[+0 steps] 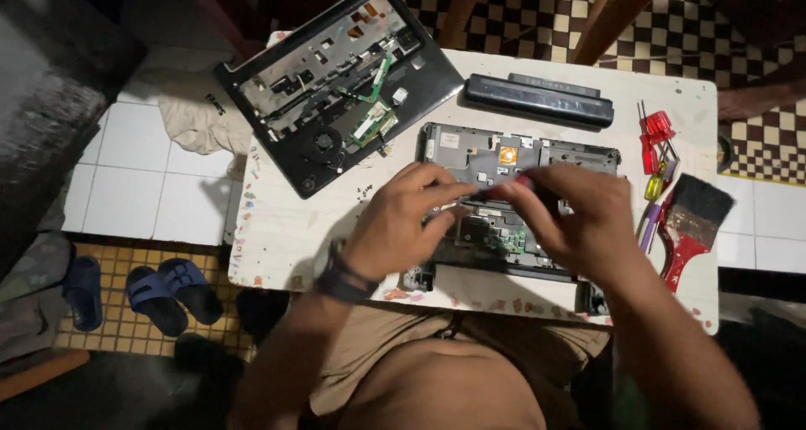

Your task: The person installs a motherboard into a laptop chassis, connects internal ribbon cables, and secures the board using a screwdriver and small screws.

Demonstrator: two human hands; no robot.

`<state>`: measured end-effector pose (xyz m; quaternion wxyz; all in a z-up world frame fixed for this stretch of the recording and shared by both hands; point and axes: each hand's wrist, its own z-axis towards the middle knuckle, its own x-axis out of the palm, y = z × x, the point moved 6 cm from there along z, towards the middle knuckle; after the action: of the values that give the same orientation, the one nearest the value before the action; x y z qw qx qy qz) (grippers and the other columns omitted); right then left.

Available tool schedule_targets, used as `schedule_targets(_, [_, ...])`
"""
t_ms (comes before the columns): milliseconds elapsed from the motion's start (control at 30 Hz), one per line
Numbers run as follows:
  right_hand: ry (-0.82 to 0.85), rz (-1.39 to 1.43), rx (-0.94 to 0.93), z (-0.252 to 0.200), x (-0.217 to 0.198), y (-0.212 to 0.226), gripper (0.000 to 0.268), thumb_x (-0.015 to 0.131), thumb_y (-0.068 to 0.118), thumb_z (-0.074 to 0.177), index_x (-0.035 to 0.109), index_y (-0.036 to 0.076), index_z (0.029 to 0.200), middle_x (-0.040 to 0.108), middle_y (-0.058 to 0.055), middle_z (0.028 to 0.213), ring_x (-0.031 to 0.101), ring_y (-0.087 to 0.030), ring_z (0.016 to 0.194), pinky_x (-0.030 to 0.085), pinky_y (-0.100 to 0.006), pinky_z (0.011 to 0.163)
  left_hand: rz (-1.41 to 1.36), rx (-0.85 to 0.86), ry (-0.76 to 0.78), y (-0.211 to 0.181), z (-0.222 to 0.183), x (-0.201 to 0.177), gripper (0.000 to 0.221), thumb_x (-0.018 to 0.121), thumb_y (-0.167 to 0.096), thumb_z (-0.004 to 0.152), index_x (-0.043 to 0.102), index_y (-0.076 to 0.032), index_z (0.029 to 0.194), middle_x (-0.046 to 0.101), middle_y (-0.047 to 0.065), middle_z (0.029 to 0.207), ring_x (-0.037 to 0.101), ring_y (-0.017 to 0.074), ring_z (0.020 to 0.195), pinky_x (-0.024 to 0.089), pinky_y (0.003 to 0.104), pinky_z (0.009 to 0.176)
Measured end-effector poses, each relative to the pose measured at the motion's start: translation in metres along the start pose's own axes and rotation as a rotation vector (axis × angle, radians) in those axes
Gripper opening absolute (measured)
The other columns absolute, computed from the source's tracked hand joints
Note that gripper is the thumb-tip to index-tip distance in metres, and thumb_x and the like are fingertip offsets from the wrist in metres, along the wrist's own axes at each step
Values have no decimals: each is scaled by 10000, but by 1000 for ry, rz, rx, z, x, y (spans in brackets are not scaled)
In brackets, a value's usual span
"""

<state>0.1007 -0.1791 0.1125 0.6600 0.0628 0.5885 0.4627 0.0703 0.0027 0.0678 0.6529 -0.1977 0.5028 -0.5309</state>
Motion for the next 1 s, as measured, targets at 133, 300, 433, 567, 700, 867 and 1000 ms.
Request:
schedule_targets(133, [46, -45, -195, 31, 8, 20, 257, 722, 157, 994, 731, -90, 925, 665, -262, 660, 659, -390, 537, 479, -422, 457, 35, -26, 58, 30, 8, -2, 238, 691, 63, 820, 766, 8, 1039, 716, 209, 937, 683, 411, 884, 567, 492, 803])
schedule_targets(300, [122, -39, -173, 49, 23, 15, 285, 729, 206, 1008, 744, -32, 852, 607, -173, 552, 597, -314, 439, 432, -355, 436, 10, -39, 49, 41, 9, -9, 144, 633, 47, 887, 756, -25, 904, 721, 146, 891, 694, 384, 859, 569, 451, 783])
schedule_targets(433, [101, -49, -197, 47, 30, 10, 300, 747, 225, 1010, 721, -30, 854, 586, -175, 560, 598, -341, 462, 436, -380, 447, 10, -33, 15, 38, 9, -9, 83, 687, 5, 895, 715, -13, 819, 708, 150, 844, 694, 383, 827, 571, 442, 741])
schedule_targets(567, [127, -62, -139, 48, 33, 8, 273, 753, 225, 999, 750, -10, 858, 622, -153, 566, 618, -301, 465, 449, -356, 447, 2, -51, 23, 49, 7, -5, 78, 699, -24, 906, 722, -26, 831, 714, 136, 857, 696, 372, 835, 575, 424, 740])
schedule_targets(700, [169, -91, -125, 49, 36, 9, 242, 750, 211, 997, 770, 0, 880, 667, -153, 610, 658, -284, 496, 480, -327, 453, -13, -77, 45, 58, 6, -1, 58, 705, -48, 915, 751, -55, 880, 723, 115, 880, 699, 358, 844, 574, 405, 732])
schedule_targets(867, [173, -93, -128, 50, 36, 10, 254, 751, 218, 997, 770, -12, 891, 668, -164, 615, 663, -296, 500, 483, -339, 447, -1, -86, 47, 55, 6, -3, 62, 704, -47, 915, 758, -59, 888, 727, 115, 878, 700, 354, 834, 573, 404, 725])
schedule_targets(1000, [170, -103, -145, 50, 37, 10, 270, 757, 242, 996, 769, -8, 894, 670, -164, 626, 659, -296, 503, 479, -337, 429, -5, -117, 53, 59, 4, -2, 74, 700, -66, 926, 770, -77, 907, 728, 104, 875, 703, 345, 833, 571, 394, 742])
